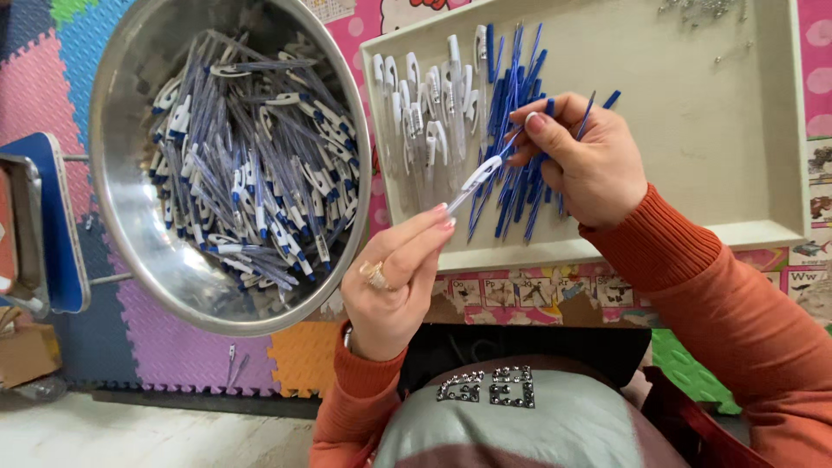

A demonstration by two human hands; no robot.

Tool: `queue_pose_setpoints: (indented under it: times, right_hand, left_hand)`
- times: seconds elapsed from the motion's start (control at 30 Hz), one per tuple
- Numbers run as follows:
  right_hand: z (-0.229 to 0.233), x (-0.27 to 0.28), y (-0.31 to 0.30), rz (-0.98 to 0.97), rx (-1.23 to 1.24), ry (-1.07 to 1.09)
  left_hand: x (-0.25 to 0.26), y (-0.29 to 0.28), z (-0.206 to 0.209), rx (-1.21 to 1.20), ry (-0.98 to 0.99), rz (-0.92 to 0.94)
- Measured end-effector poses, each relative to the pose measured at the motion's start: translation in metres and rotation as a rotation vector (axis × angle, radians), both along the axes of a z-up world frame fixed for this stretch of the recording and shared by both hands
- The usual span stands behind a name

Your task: The person assembles ballpoint pens by hand, repeatedly inserting blue and white ink refills into pen barrels and then attaching the corresponding pen caps.

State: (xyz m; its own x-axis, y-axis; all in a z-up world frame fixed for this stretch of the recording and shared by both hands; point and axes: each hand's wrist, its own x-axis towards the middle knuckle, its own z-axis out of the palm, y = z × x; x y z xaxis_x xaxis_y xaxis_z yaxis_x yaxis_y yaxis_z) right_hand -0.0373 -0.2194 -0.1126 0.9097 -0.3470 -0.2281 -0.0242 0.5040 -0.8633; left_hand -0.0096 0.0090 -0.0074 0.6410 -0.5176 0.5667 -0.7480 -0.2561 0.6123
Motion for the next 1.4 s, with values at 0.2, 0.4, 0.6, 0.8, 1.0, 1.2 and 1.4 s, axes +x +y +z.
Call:
queue_pose_setpoints:
  times: [0.2, 0.4, 0.6, 0.8, 1.0, 1.2, 1.4]
  right_hand:
    - [0.012, 0.005, -0.018, -0.008, -0.125, 0.13]
    - [0.019, 0.008, -0.018, -0.017, -0.246, 0.168]
    - [0.014, 0.004, -0.017, -0.007, -0.281, 0.146]
    - [0.016, -0.004, -0.012, 0.025, -0.634, -0.036]
    - [0.027, -0.007, -0.004, 0.062, -0.74, -0.105]
    - [0.025, -0.007, -0.015, 0.0, -0.863, -0.124]
    - [0.03, -0.004, -0.028, 0.109, -1.216, -0.213]
  left_hand:
    - [-0.013, 0.032, -0.028, -0.029, -0.031, -0.039]
    - [-0.021, 0.047, -0.075, -0.03, -0.051, 0.134]
    - [-0.013, 0.038, -0.125, 0.27, 0.018, 0.197]
    - [-0.01, 0.021, -0.119, 0.309, -0.08, 0.286]
    - [-0.001, -0.019, -0.09, 0.122, -0.019, 0.109]
    - [-0.008, -0.003, -0.096, 0.008, 0.109, 0.059]
    - [-0.008, 0.005, -0.091, 0.038, 0.173, 0.153]
